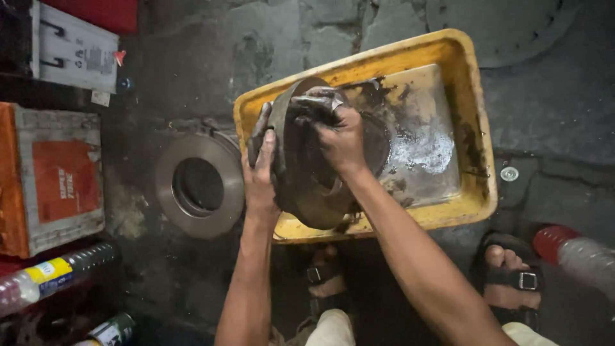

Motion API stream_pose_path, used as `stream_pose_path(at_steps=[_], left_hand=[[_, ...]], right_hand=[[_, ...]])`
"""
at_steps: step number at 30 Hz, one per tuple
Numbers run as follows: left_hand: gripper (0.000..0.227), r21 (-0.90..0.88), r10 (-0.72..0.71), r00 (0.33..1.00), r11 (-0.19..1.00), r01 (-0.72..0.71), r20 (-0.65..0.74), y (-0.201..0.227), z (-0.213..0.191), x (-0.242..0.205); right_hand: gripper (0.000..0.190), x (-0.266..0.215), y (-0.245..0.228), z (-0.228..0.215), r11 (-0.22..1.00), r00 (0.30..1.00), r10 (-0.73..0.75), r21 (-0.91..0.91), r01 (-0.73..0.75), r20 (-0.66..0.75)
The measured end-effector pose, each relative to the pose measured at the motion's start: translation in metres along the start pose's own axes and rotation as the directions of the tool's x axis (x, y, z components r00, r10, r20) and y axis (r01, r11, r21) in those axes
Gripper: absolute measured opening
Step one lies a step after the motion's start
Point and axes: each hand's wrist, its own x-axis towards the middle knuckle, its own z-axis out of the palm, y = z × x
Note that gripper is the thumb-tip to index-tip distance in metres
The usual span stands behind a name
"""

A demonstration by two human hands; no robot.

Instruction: Cleaning a clutch pressure plate and flywheel using a rag and solvent in a workshop tray.

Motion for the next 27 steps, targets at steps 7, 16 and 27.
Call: stream_pose_path(at_steps=[7, 16, 27], left_hand=[[0.05, -0.038, -0.05, 0.998, 0.998, 0.048, -0.032, 0.003, -0.005, 0.0], [0.042, 0.369, 0.179, 0.98, 0.908, -0.198, 0.085, -0.021, -0.012, 0.011], [0.049, 0.12, -0.031, 0.999, 0.992, 0.036, -0.04, -0.035, -0.018, 0.001]], right_hand=[[0.028, -0.094, -0.07, -0.004, 0.995, 0.996, -0.011, 0.098, 0.003, 0.087], [0.017, -0.036, 0.015, 0.018, 0.802, 0.904, -0.407, -0.526, 0.283, -0.135], [0.025, -0.024, -0.001, 0.025, 0.821, 0.928, -0.353, -0.516, 0.243, -0.123]])
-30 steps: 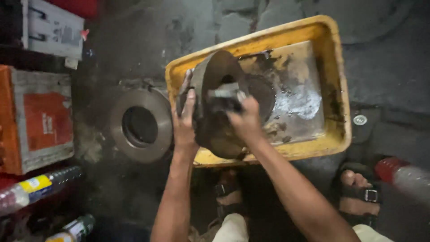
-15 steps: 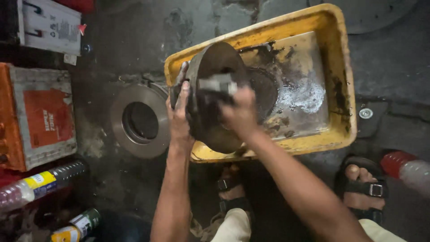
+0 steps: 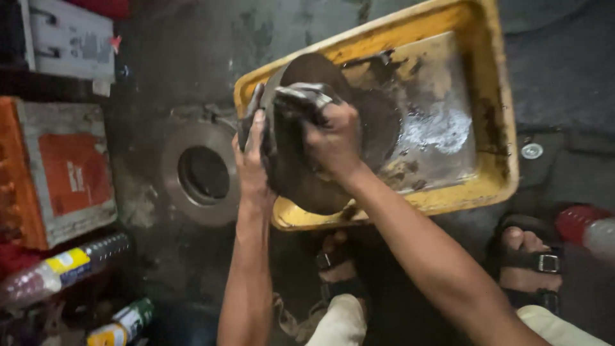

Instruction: Cleaning a clutch pressure plate and flywheel using a rag and solvent in a workshop tray.

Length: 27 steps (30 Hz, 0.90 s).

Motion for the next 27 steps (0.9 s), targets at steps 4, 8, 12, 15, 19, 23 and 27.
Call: stream_pose_path(at_steps=[4, 8, 12, 15, 19, 23, 27], left_hand=[[0.051, -0.525, -0.249, 0.967, 0.817, 0.238, 0.051, 0.035, 0.009, 0.013], [0.051, -0.39, -0.189, 0.982, 0.905, 0.171, -0.007, 0.025, 0.002, 0.007], [0.052, -0.344, -0.175, 0.985, 0.925, 0.163, -0.004, 0.042, 0.01, 0.002], [0.051, -0.463, -0.21, 0.978, 0.868, 0.179, -0.016, 0.046, 0.017, 0.006], [0.05, -0.497, -0.205, 0.977, 0.855, 0.15, -0.057, 0.022, 0.019, -0.001], [0.049, -0.257, -0.06, 0.994, 0.966, 0.033, -0.096, 0.029, 0.019, -0.011], [0.046, 0.295, 0.232, 0.969, 0.935, -0.196, -0.09, 0.003, 0.019, -0.019]], right_hand=[[0.02, -0.025, -0.023, -0.037, 0.988, 0.967, 0.093, 0.096, -0.119, 0.237], [0.035, -0.053, -0.066, -0.066, 0.951, 0.984, -0.05, 0.31, -0.006, 0.171], [0.024, -0.058, -0.037, -0.048, 0.921, 0.868, 0.333, 0.068, -0.383, 0.37], [0.02, -0.06, -0.036, -0.049, 0.98, 0.967, 0.191, 0.029, -0.198, 0.169], [0.033, -0.095, -0.05, -0.088, 0.863, 0.956, 0.26, 0.411, -0.294, 0.137], [0.021, -0.151, -0.005, -0.08, 0.801, 0.776, 0.597, -0.194, -0.566, 0.201], [0.033, -0.101, -0.077, -0.104, 0.876, 0.901, 0.428, 0.214, -0.431, 0.064]])
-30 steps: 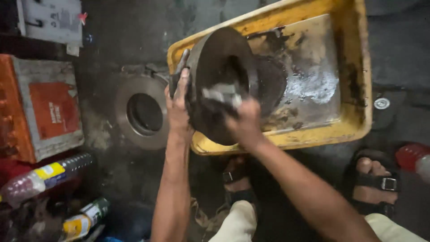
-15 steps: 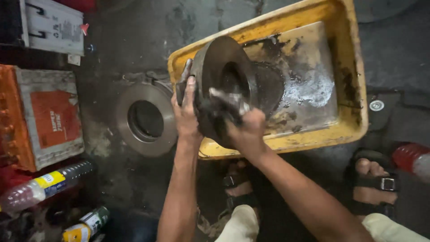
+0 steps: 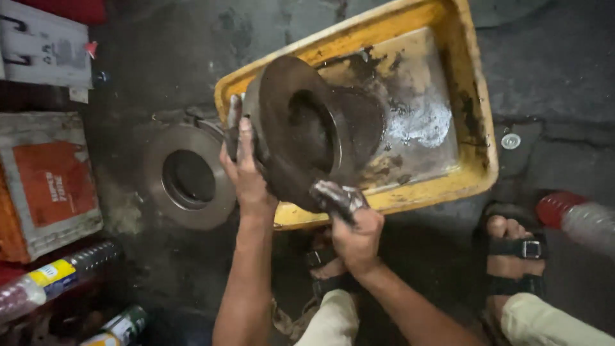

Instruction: Cleaning a clutch pressure plate and flywheel using a rag and solvent in a workshop tray.

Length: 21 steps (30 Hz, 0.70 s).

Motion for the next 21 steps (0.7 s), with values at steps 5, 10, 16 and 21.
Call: stream_pose_path(at_steps=[5, 10, 16, 21], left_hand=[[0.051, -0.147, -0.18, 0.982, 0.974, 0.171, -0.051, 0.019, -0.006, -0.002], [0.06, -0.191, -0.264, 0.964, 0.948, 0.254, -0.028, 0.028, -0.001, -0.002], [0.05, 0.441, 0.05, 0.997, 0.895, -0.07, 0.058, -0.017, -0.009, -0.033], [0.042, -0.396, -0.267, 0.963, 0.888, 0.236, -0.026, 0.006, -0.009, -0.013]], right_hand=[[0.026, 0.018, 0.088, 0.004, 0.985, 0.988, 0.157, -0.076, -0.157, -0.005], [0.034, 0.006, 0.068, -0.004, 0.958, 0.973, 0.231, -0.166, -0.232, -0.029], [0.031, 0.007, 0.106, 0.008, 0.97, 0.992, 0.117, -0.219, -0.104, 0.045], [0.016, 0.01, 0.136, 0.003, 0.872, 0.99, 0.111, -0.47, -0.139, -0.087]])
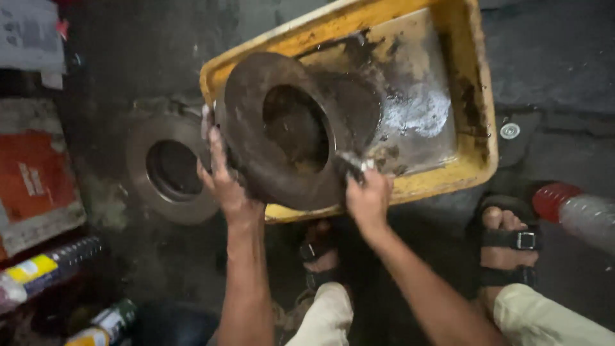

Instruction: Cleaning a clutch pressure plate and flywheel using a rag and solvent in a workshop tray.

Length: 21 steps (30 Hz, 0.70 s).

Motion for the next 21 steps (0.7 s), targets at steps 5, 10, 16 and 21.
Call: stream_pose_path(at_steps=[5, 10, 16, 21], left_hand=[[0.044, 0.327, 0.1, 0.995, 0.94, -0.095, 0.002, -0.001, -0.008, 0.006], [0.049, -0.631, -0.425, 0.904, 0.691, 0.353, 0.04, 0.005, 0.004, 0.012], [0.049, -0.448, -0.304, 0.953, 0.852, 0.271, -0.001, 0.011, 0.003, 0.021], [0.048, -0.139, -0.02, 0.999, 0.99, 0.025, 0.038, -0.006, 0.015, 0.022]], right_hand=[[0.02, -0.017, -0.013, 0.0, 0.989, 0.989, -0.143, 0.029, 0.144, -0.047], [0.02, 0.032, -0.005, 0.004, 0.991, 0.999, 0.019, 0.134, -0.012, -0.049], [0.026, -0.008, -0.012, -0.005, 0.987, 0.995, 0.043, 0.152, -0.057, 0.093], [0.025, 0.032, -0.016, -0.013, 0.998, 1.0, -0.026, 0.056, 0.027, -0.017]])
